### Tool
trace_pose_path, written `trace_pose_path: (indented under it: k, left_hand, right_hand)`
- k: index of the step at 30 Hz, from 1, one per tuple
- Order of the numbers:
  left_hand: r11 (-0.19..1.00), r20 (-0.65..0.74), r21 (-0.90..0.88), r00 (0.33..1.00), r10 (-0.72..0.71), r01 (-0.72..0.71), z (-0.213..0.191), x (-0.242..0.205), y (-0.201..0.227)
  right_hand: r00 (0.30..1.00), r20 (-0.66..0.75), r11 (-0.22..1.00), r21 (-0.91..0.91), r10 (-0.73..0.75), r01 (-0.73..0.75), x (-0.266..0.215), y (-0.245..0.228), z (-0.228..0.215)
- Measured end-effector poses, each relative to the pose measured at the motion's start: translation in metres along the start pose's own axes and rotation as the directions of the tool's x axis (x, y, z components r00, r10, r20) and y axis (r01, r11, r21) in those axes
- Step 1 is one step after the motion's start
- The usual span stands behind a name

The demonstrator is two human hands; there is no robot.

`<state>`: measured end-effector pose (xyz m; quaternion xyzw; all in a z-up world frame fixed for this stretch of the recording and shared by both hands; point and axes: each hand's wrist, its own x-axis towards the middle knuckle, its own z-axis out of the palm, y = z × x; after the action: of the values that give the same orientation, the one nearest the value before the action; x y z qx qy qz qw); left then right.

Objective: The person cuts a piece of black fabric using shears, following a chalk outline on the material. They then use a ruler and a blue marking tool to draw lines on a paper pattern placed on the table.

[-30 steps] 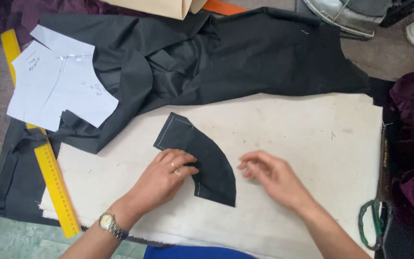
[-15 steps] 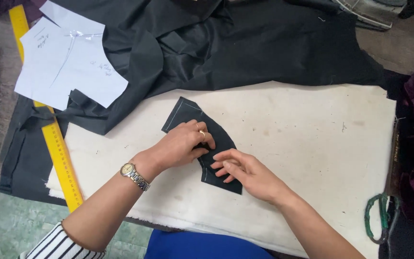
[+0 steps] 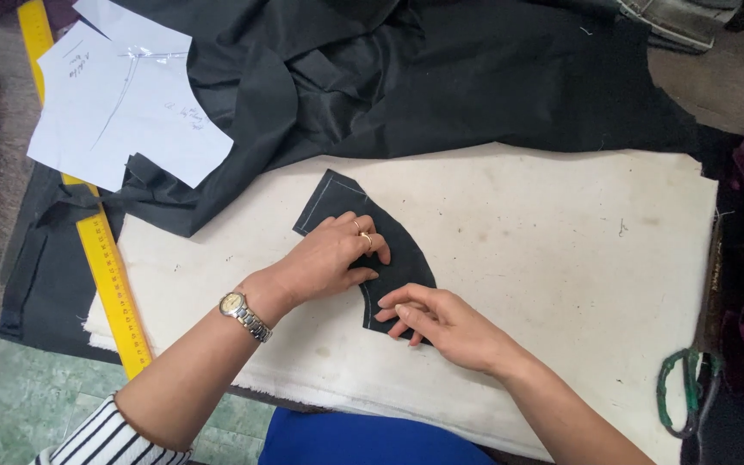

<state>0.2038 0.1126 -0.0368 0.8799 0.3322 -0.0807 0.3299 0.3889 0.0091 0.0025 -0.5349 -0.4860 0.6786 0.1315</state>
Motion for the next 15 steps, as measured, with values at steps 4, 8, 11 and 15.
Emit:
trace_pose_path:
  k: [4,8,11,15]
  left_hand:
    - [0.999,-0.033,0.019,0.999,0.03,-0.029,0.0,-0.002,0.001]
    - [0.991,-0.087,0.088,0.99,0.112,-0.105,0.007,-0.002,-0.005]
    - [0.964,-0.246,0.091,0.932,0.266,-0.251,0.025,0.0,-0.017]
    - [0.958,-0.36,0.077,0.888,0.286,-0.277,0.014,-0.015,-0.015]
  right_hand:
    - [0.999,-0.038,0.999,0.047,0.002,0.0,-0.002,0.003,-0.011]
    - [0.982,-0.189,0.992,0.128,0.027,-0.003,0.0,0.01,-0.032]
    - [0.936,-0.34,0.981,0.19,0.089,-0.024,0.004,0.015,-0.044]
    - [0.905,-0.394,0.98,0.171,0.16,-0.099,0.003,-0.003,-0.054]
